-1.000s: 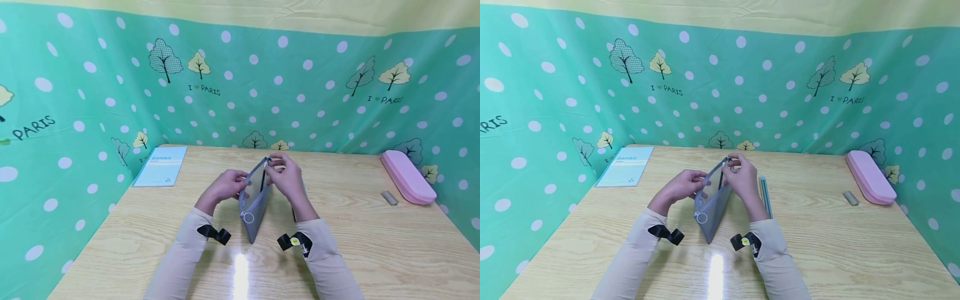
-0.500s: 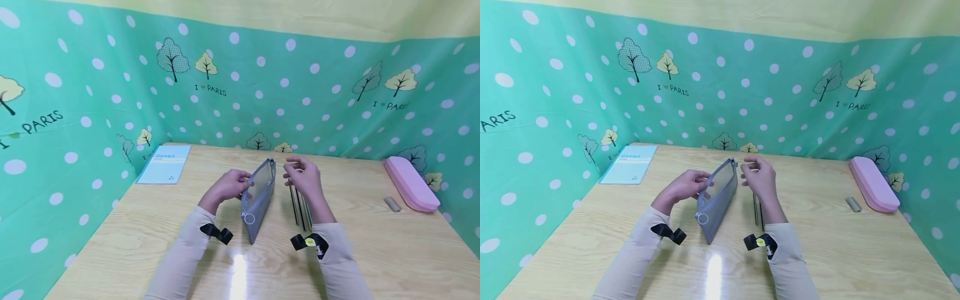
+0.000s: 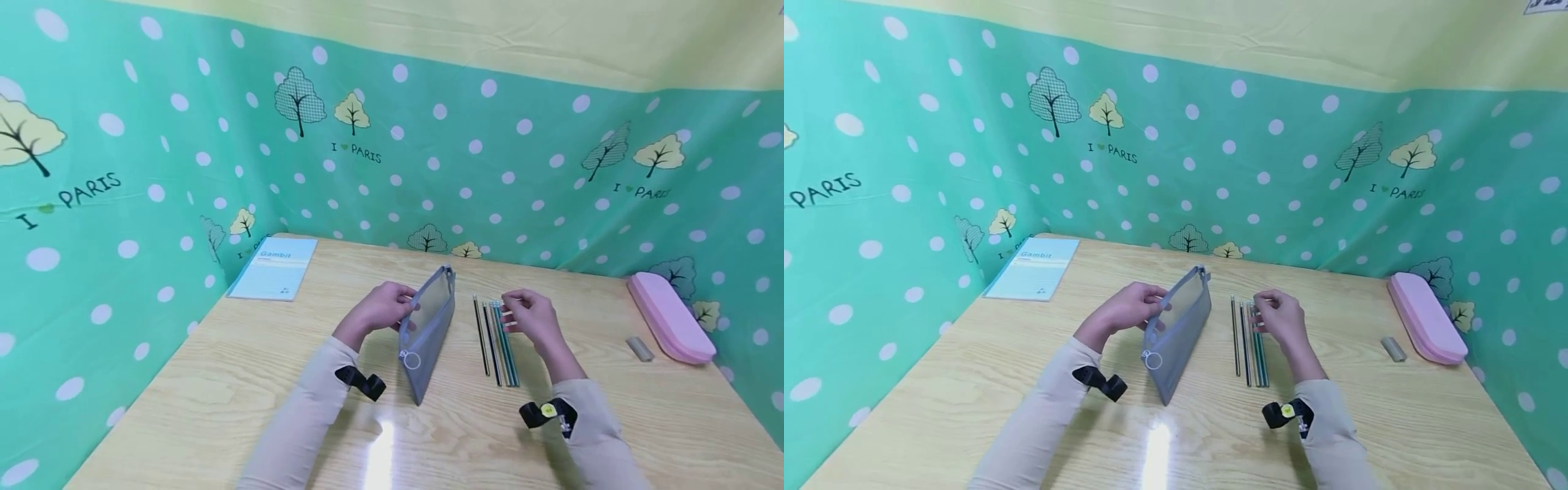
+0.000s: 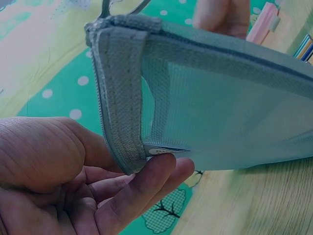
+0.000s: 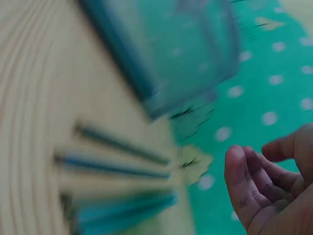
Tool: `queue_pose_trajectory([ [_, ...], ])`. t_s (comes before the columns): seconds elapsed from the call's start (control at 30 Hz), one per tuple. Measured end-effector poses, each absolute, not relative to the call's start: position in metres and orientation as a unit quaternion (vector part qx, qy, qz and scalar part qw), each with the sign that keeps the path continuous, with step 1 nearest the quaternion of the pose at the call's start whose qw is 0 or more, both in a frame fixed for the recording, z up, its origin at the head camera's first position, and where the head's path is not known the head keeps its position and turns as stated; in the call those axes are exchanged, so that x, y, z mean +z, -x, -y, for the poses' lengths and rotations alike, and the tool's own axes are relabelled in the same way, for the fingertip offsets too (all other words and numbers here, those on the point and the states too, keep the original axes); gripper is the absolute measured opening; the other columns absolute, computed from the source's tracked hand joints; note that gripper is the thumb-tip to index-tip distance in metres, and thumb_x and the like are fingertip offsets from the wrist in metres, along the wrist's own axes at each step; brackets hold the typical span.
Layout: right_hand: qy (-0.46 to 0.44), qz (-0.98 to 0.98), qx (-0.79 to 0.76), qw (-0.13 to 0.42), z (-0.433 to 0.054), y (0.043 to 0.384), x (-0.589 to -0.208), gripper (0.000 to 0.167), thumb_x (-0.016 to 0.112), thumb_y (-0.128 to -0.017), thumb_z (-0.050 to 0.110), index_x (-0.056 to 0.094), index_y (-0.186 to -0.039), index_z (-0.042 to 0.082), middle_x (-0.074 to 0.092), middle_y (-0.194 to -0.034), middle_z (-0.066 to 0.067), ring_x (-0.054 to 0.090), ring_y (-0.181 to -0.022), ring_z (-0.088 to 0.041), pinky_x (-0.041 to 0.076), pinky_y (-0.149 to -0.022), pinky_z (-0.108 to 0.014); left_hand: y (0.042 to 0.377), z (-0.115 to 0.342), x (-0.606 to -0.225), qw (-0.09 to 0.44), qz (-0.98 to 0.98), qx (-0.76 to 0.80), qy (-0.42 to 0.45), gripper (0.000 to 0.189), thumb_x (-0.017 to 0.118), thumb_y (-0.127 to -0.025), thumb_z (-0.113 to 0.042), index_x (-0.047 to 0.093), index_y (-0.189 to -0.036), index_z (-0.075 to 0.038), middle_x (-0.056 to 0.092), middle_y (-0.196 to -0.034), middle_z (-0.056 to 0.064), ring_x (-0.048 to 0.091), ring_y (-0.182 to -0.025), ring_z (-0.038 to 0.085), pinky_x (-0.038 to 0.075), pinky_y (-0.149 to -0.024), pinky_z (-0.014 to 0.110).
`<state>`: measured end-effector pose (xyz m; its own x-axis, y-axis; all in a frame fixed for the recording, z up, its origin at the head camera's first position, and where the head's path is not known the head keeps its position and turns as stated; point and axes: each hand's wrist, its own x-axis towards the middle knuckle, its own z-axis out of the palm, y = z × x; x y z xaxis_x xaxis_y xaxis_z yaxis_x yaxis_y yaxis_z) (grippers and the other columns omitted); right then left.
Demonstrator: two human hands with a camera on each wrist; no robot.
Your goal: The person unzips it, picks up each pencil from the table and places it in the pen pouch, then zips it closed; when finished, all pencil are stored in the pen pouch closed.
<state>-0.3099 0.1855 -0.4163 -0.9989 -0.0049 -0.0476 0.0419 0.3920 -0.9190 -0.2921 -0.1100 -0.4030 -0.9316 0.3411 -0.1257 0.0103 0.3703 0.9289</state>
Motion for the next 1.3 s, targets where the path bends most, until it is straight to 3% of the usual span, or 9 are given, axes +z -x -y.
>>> queue_pose_trajectory([
  [0.17,-0.025,-0.873,-0.483,0.068,-0.198,0.328,-0.434,0.040,0.047,-0.106,0.015,0.058,-0.129,-0.015,0.069,-0.098,-0.020,0.069,-0.072,-0.014,0.066,-0.067,-0.032,0.292,0.110,-0.402,0.147,-0.814,0.552,-0.106,0.039,0.051,-0.104,0.001,0.053,-0.141,0.013,0.069,-0.125,0.027,0.077,-0.086,0.032,0.066,-0.072,0.037],
  [0.43,-0.027,-0.903,-0.416,0.102,-0.214,0.336,-0.455,0.033,0.055,-0.099,0.009,0.062,-0.119,-0.017,0.070,-0.082,-0.014,0.068,-0.066,-0.014,0.064,-0.061,-0.029,0.295,0.110,-0.402,0.151,-0.818,0.542,-0.117,0.039,0.050,-0.103,0.001,0.053,-0.141,0.013,0.071,-0.123,0.025,0.078,-0.084,0.030,0.067,-0.072,0.035],
  [0.7,-0.031,-0.902,-0.420,0.095,-0.212,0.338,-0.462,0.030,0.062,-0.098,0.008,0.061,-0.116,-0.016,0.068,-0.084,-0.013,0.066,-0.064,-0.013,0.063,-0.057,-0.028,0.295,0.112,-0.400,0.156,-0.816,0.544,-0.117,0.039,0.051,-0.103,0.002,0.053,-0.140,0.013,0.069,-0.126,0.025,0.078,-0.087,0.031,0.067,-0.072,0.035],
  [0.9,-0.011,-0.931,-0.359,0.067,-0.207,0.339,-0.464,0.026,0.067,-0.096,0.006,0.064,-0.112,-0.013,0.071,-0.088,-0.021,0.067,-0.061,-0.013,0.062,-0.055,-0.027,0.294,0.115,-0.401,0.153,-0.815,0.547,-0.116,0.039,0.051,-0.103,0.001,0.054,-0.140,0.012,0.069,-0.126,0.025,0.078,-0.087,0.030,0.066,-0.073,0.035],
  [1.13,0.024,-0.960,-0.276,0.027,-0.202,0.335,-0.463,0.029,0.072,-0.091,0.007,0.065,-0.111,-0.014,0.070,-0.108,-0.034,0.066,-0.055,-0.011,0.060,-0.052,-0.025,0.294,0.115,-0.403,0.155,-0.812,0.551,-0.114,0.039,0.052,-0.104,0.000,0.053,-0.141,0.012,0.070,-0.124,0.024,0.077,-0.084,0.030,0.066,-0.072,0.035],
  [1.3,0.026,-0.965,-0.261,0.024,-0.201,0.335,-0.463,0.027,0.071,-0.092,0.006,0.066,-0.110,-0.014,0.070,-0.106,-0.033,0.068,-0.056,-0.013,0.061,-0.053,-0.027,0.293,0.114,-0.402,0.156,-0.811,0.552,-0.115,0.040,0.051,-0.104,0.000,0.052,-0.142,0.012,0.070,-0.124,0.024,0.077,-0.086,0.031,0.066,-0.073,0.036],
])
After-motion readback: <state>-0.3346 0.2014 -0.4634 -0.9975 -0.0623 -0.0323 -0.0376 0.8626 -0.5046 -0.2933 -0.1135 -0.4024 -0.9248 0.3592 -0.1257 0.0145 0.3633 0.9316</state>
